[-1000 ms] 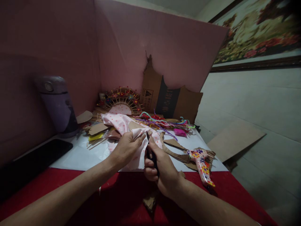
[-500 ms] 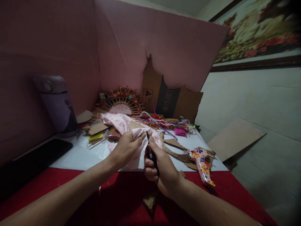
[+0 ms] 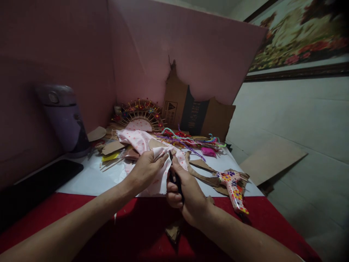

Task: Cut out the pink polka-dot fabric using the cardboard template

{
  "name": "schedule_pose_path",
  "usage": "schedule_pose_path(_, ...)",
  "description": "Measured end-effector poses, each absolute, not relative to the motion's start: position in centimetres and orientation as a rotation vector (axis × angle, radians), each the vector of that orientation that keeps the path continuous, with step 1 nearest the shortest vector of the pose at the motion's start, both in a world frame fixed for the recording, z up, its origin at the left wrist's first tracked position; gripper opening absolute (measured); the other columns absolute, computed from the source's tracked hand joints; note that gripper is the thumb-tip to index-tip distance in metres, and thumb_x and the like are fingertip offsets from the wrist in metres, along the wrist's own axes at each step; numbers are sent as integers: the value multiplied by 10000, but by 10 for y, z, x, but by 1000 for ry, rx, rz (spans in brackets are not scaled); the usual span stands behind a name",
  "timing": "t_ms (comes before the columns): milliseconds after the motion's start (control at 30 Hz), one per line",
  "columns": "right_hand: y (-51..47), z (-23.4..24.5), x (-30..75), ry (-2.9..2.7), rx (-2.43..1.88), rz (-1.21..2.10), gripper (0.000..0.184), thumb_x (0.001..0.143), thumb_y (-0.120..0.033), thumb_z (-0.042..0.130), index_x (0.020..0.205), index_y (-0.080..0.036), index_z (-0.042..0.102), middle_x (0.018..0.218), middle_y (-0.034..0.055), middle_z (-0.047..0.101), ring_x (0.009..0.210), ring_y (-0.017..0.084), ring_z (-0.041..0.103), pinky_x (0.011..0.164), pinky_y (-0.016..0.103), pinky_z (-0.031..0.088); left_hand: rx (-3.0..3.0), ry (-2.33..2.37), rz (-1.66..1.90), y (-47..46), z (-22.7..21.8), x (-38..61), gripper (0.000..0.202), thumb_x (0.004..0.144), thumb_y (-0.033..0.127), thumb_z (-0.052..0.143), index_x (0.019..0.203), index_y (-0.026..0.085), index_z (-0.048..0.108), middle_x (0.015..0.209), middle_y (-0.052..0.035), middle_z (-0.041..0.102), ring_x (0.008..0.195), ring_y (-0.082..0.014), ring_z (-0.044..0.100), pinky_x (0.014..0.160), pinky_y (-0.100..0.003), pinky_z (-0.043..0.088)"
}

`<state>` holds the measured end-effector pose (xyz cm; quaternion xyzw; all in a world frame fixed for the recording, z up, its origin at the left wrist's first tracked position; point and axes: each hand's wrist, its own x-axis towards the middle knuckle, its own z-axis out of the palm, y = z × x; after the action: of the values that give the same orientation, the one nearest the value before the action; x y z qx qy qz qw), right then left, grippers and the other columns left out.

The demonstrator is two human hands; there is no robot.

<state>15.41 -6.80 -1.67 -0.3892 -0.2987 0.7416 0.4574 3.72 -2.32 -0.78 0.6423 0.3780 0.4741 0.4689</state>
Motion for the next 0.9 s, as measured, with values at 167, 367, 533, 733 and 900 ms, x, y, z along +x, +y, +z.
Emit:
schedule_pose_path(167, -68, -17, 154, -733, -967, 1831, 501, 711, -677, 539, 669, -203, 380, 447, -104, 330, 315, 5, 165, 328, 128, 66, 1602, 940, 1140, -23, -8, 36, 220, 769, 366, 544, 698, 158, 556, 580, 30, 503, 505, -86, 399, 434, -192, 321)
schedule_pose_path(367, -68, -16, 154, -747, -963, 1832, 511, 704, -675, 549, 648, -203, 359, 441, -107, 305, 321, 5, 150, 329, 129, 57, 1651, 967, 1146, -19, -13, 34, 231, 783, 367, 532, 701, 153, 563, 605, 19, 515, 526, -90, 410, 446, -193, 333)
schedule_pose_path(533, -67, -18, 155, -721, -964, 1844, 492, 717, -664, 545, 661, -207, 372, 440, -103, 318, 318, 7, 156, 327, 131, 59, 1676, 964, 1122, -16, -17, 34, 245, 792, 381, 513, 733, 151, 573, 599, 28, 520, 516, -88, 408, 449, -192, 329)
schedule_pose_path(733, -67, -17, 155, -694, -957, 1875, 487, 715, -652, 560, 658, -205, 376, 442, -103, 322, 317, 6, 158, 328, 133, 59, 1675, 996, 1109, -16, -18, 36, 277, 781, 410, 510, 716, 147, 566, 574, 38, 513, 503, -88, 410, 448, -194, 328)
schedule_pose_path(900, -67, -13, 155, -679, -972, 1883, 491, 716, -657, 553, 650, -202, 379, 429, -104, 313, 312, 7, 156, 328, 136, 51, 1668, 1040, 1098, -16, -17, 36, 284, 772, 422, 519, 686, 152, 550, 556, 35, 509, 488, -90, 401, 423, -194, 312)
